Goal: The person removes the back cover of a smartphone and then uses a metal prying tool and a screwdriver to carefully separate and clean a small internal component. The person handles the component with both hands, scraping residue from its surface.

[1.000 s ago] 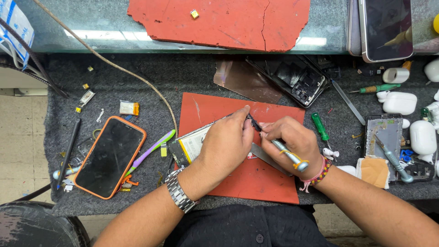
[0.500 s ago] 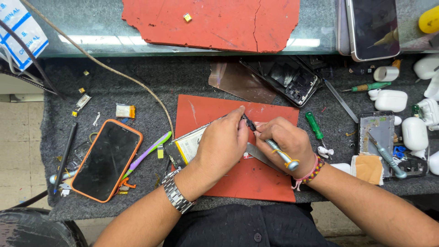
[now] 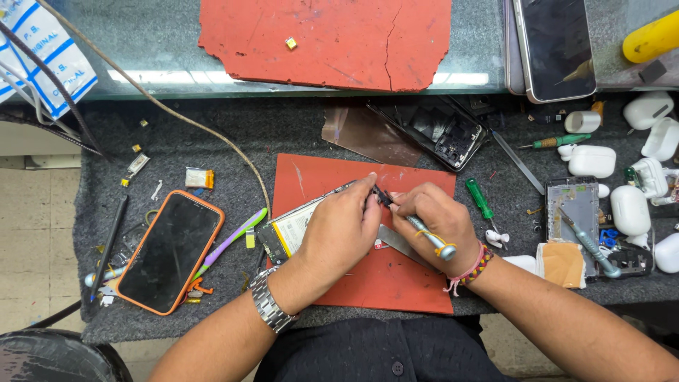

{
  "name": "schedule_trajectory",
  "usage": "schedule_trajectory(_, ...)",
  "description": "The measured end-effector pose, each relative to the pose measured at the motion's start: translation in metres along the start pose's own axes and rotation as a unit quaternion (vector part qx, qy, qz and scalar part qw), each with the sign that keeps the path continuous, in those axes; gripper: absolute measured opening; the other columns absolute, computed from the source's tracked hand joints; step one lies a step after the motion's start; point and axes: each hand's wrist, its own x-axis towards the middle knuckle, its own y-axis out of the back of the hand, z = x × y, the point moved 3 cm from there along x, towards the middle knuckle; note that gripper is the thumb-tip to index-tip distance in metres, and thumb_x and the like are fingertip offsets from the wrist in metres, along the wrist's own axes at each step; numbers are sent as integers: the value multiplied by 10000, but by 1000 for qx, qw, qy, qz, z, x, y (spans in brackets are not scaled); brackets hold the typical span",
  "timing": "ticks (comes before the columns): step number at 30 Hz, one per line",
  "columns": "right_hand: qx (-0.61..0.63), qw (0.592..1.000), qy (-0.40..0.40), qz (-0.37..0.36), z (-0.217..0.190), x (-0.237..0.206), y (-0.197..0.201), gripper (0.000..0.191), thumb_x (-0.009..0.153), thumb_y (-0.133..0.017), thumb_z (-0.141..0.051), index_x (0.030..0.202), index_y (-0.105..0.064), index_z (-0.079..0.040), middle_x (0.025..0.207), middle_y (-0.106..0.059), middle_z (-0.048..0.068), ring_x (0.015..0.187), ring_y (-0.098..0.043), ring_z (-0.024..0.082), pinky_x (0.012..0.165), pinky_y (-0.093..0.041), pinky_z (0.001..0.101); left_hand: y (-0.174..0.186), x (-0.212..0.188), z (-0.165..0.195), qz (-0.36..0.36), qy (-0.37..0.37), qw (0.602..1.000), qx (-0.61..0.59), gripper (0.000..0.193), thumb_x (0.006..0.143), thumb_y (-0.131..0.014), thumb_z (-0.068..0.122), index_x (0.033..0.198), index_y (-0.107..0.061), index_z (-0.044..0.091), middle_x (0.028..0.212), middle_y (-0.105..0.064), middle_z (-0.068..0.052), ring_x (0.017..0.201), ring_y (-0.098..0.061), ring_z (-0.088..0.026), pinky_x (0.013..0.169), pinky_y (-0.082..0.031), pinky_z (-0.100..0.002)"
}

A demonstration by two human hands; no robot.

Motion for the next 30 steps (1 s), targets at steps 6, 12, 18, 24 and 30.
schedule_trajectory(6, 26, 999, -19, 5, 1, 2, -1, 167, 821, -786, -8, 891, -635, -23, 947, -696, 126, 902, -760, 249, 755, -609, 316, 6, -2, 5, -2, -6, 1000, -4, 329, 935, -589, 87, 1219, -656, -66, 957, -734, -237, 820, -725, -369, 730, -575, -430)
schedule_trajectory(12, 54, 998, -41, -4, 2, 4, 2, 152, 820, -779, -12, 872, -637, -21, 914, -693, 117, 902, -762, 237, 762, -603, 317, 14, -5, 3, -32, 124, 990, -66, 350, 931, -597, 155, 1230, -687, -4, 668, -687, -166, 527, -693, -232, 549, -527, -362)
schedule_trajectory(18, 105, 990, -88, -18, 19, 11, 6, 146, 831, -748, -7, 817, -604, -25, 874, -708, 83, 883, -763, 199, 775, -595, 310, 19, 2, 1, -56, 153, 983, -90, 382, 935, -597, 174, 1283, -659, 29, 619, -678, -130, 492, -661, -219, 508, -499, -361)
schedule_trajectory(24, 231, 966, -111, -17, 32, 5, 12, 116, 881, -695, 8, 860, -587, -27, 988, -688, 102, 979, -760, 199, 869, -627, 323, 12, 1, 2, -54, 107, 990, -75, 374, 946, -599, 173, 1284, -658, 24, 774, -734, -161, 678, -737, -271, 643, -562, -379)
schedule_trajectory(30, 214, 970, -105, -54, 28, 4, 8, 124, 856, -726, 10, 842, -609, -28, 995, -698, 107, 969, -768, 187, 808, -637, 285, 7, 3, 3, -53, 65, 996, -2, 372, 944, -610, 170, 1279, -668, 17, 864, -740, -197, 776, -728, -346, 726, -567, -441)
